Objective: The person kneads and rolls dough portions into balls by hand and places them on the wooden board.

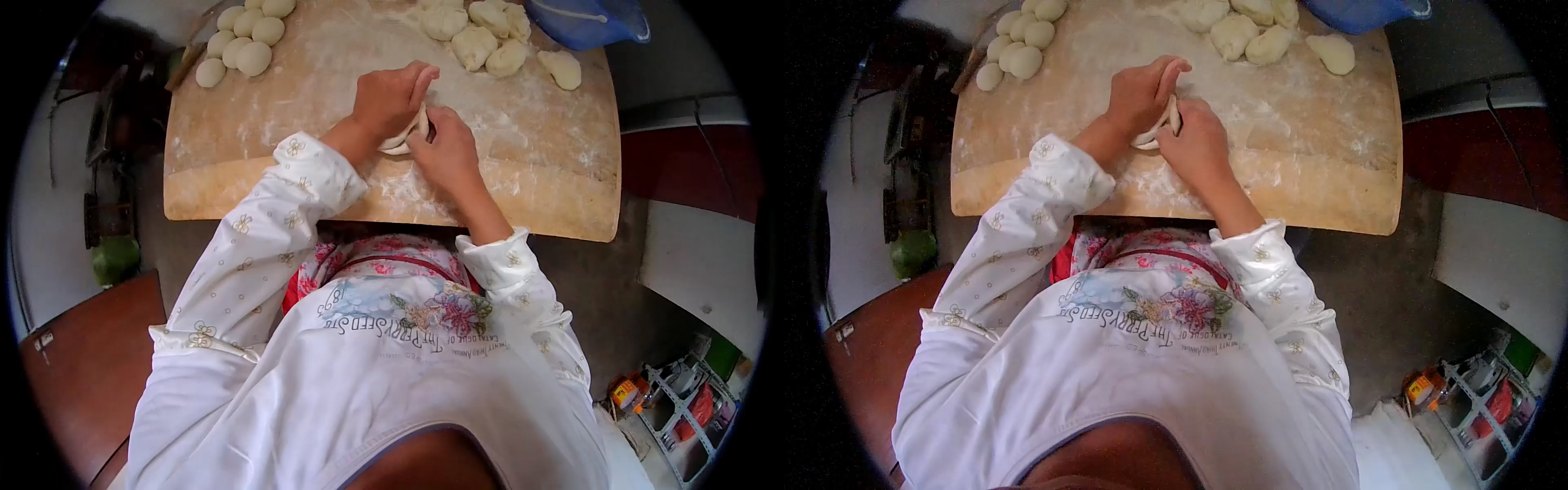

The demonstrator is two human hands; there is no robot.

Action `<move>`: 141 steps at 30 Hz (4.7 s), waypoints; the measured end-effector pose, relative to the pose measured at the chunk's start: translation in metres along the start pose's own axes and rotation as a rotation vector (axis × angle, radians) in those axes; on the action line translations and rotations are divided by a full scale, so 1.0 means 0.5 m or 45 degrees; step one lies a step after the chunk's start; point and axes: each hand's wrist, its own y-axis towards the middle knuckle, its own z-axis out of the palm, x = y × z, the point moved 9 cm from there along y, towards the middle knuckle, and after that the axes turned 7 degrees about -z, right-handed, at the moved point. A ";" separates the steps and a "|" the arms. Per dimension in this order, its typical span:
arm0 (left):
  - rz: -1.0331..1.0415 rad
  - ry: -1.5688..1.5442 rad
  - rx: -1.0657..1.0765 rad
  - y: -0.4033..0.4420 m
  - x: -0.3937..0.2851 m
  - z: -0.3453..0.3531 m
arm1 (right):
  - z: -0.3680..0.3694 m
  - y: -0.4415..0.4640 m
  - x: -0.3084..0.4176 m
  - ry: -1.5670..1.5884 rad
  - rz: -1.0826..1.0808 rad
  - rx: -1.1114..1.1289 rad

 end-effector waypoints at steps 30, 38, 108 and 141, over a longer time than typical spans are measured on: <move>-0.088 -0.033 -0.145 -0.068 -0.025 -0.045 | 0.014 -0.049 0.051 -0.258 -0.223 -0.098; -0.292 -0.087 0.102 0.023 0.074 0.008 | 0.012 -0.009 0.005 0.162 0.243 0.143; -0.418 -0.395 -0.082 -0.027 0.099 -0.055 | 0.051 -0.010 0.061 0.164 0.044 -0.046; -0.246 -0.204 -0.178 -0.052 0.080 -0.086 | 0.093 0.015 0.066 -0.148 -0.113 0.069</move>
